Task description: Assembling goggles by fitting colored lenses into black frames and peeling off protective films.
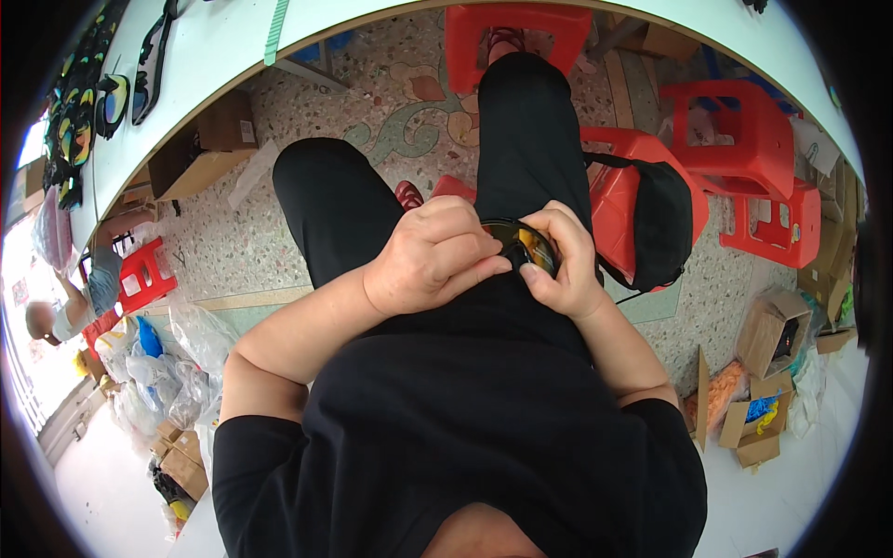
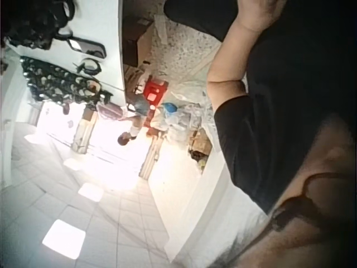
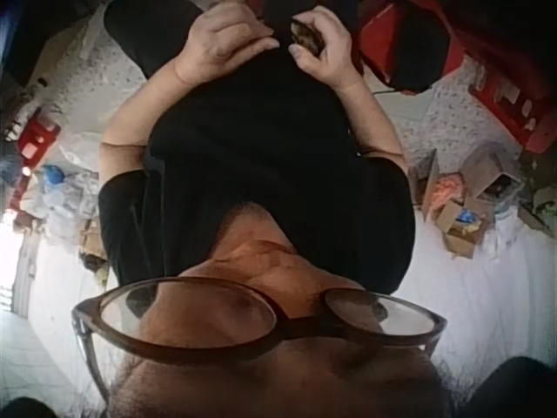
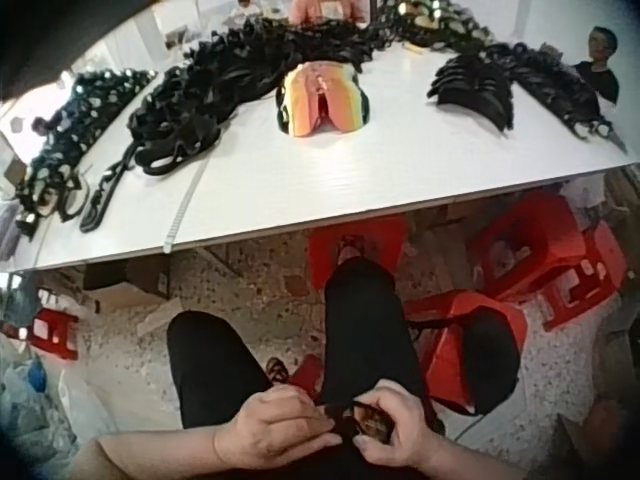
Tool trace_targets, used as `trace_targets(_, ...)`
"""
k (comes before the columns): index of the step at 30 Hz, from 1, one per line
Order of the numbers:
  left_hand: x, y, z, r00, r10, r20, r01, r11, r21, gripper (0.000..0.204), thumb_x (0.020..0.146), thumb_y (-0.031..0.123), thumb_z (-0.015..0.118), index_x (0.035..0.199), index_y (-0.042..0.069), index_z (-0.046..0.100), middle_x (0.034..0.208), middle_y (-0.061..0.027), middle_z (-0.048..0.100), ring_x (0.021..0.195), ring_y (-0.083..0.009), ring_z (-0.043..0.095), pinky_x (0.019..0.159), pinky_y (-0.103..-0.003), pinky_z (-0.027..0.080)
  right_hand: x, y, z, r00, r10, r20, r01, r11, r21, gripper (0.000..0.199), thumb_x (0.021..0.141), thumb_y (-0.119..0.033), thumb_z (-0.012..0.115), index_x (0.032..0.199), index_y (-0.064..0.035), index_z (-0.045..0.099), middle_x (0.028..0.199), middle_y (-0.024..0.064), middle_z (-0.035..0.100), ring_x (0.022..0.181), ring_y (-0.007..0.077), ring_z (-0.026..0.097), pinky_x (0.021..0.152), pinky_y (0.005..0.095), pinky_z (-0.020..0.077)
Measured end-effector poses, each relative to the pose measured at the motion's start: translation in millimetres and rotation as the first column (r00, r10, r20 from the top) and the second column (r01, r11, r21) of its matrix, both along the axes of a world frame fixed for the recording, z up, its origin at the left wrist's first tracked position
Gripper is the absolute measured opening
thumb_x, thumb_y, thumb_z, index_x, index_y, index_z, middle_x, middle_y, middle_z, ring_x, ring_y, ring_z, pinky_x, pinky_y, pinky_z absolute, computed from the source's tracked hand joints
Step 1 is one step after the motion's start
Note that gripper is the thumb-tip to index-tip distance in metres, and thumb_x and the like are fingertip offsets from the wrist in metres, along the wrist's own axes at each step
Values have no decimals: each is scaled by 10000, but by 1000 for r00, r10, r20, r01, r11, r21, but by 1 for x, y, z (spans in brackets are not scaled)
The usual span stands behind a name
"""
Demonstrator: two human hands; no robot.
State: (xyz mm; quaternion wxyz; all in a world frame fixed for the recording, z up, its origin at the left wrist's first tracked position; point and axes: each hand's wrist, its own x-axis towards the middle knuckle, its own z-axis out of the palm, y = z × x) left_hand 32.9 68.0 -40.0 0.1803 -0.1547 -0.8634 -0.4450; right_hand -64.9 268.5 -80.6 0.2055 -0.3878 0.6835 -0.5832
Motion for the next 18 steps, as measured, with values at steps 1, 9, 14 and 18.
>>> trace_targets(1,2,0,-4,1000,27,-5,-27,1000,10,224,708,118,832,838,31,672,793,-66,599,690,-243,596,630,-350,493,0,-1,0,1000,-3,1,3,1000,0,388,638,-206,711,920,22,574,795,104,491,662,212,491,605,295,416)
trace_targets(9,-7,-7,5,993,115,38,-106,975,-196,455,703,329,826,1030,72,644,990,-88,582,840,-268,590,757,-387,489,-2,-3,-1,968,-70,-243,76,997,15,479,593,-242,752,964,21,602,774,120,536,640,267,543,574,340,460)
trace_targets(14,-6,-4,-2,982,124,141,-85,963,-257,504,736,449,775,1056,84,642,1003,-104,577,857,-275,598,759,-391,499,-1,-3,-4,951,-97,-293,103,995,5,512,584,-261,765,978,19,599,775,122,537,632,271,544,555,346,458)
trace_targets(18,-7,-4,-8,976,77,203,-25,968,-250,486,763,417,761,1076,72,622,1003,-107,583,807,-271,614,676,-368,516,-1,-5,-3,954,-90,-285,93,996,-5,511,579,-242,774,985,14,598,782,122,538,636,272,548,556,346,460)
